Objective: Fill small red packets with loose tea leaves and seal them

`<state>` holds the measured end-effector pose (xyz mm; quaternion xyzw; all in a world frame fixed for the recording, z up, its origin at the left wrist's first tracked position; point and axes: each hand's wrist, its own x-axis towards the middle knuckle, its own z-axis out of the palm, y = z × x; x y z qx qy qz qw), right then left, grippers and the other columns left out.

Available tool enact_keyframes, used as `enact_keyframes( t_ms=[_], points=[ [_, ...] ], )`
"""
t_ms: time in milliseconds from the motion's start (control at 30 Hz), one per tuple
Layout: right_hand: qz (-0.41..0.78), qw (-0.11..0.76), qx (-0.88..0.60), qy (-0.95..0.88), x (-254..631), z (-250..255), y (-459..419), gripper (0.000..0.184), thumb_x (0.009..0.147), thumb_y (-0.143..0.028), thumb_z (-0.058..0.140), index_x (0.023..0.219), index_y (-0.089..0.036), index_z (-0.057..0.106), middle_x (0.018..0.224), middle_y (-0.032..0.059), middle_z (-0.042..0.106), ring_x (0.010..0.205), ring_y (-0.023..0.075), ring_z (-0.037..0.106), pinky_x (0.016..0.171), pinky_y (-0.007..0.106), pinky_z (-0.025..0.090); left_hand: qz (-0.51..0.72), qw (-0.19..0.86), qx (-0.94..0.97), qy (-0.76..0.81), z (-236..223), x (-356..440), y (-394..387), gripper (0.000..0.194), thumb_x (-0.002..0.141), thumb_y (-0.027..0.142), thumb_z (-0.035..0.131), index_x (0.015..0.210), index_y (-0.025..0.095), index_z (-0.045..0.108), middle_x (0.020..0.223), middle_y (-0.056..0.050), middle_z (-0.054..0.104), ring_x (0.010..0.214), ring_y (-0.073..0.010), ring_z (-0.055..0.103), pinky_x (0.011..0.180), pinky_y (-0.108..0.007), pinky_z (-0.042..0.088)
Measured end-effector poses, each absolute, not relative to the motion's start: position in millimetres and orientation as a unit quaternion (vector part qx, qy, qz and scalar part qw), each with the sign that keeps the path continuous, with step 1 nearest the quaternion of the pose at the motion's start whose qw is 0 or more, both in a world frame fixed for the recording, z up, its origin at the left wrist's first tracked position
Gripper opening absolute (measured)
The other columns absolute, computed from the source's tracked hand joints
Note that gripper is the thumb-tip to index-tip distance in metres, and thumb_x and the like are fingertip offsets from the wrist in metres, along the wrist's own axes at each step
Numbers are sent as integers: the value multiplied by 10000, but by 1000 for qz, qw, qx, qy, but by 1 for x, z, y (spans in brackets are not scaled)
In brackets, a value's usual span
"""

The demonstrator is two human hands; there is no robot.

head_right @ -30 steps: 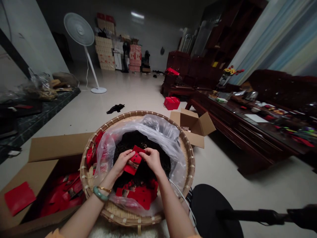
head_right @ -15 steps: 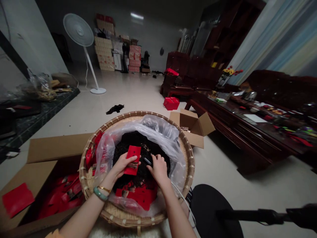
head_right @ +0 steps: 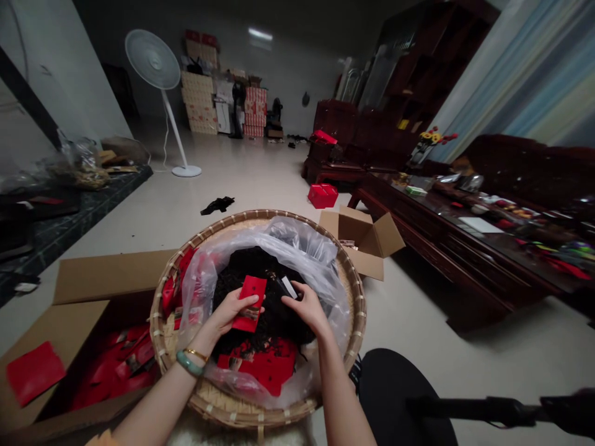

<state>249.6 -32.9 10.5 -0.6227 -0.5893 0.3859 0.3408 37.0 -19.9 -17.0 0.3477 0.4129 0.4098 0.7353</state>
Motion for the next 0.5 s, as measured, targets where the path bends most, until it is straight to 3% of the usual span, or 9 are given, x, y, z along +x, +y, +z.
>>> enact_keyframes(
  t_ms=[100,267,433,500],
  points=[
    [480,331,-549,-599,245,31,-28,592,672,-386,678,1199,-142,564,1126,82,636,975,243,591,847,355,455,383,739,374,408,-14,41,-23,447,593,309,774,942,123,567,824,-88,691,634,-209,682,541,-274,522],
    [483,288,-512,-649,227,40,-16,496,632,-342,721,1085,-151,652,1047,58,680,968,253,601,864,362,449,352,732,421,403,-9,47,-27,411,589,263,765,929,114,588,799,-74,685,601,-186,667,550,-285,528],
    [480,266,-539,-639,220,34,-10,404,655,-303,684,1028,-147,683,877,47,711,719,199,626,643,294,482,350,739,403,410,-10,48,-30,428,577,276,776,914,119,565,734,-45,670,583,-192,667,543,-286,524],
    [467,268,-549,-639,220,31,-10,374,655,-287,677,1004,-151,694,856,44,711,698,190,619,625,283,477,346,748,396,405,-10,47,-30,428,579,300,780,894,122,552,718,-39,666,579,-192,668,537,-278,521]
  ],
)
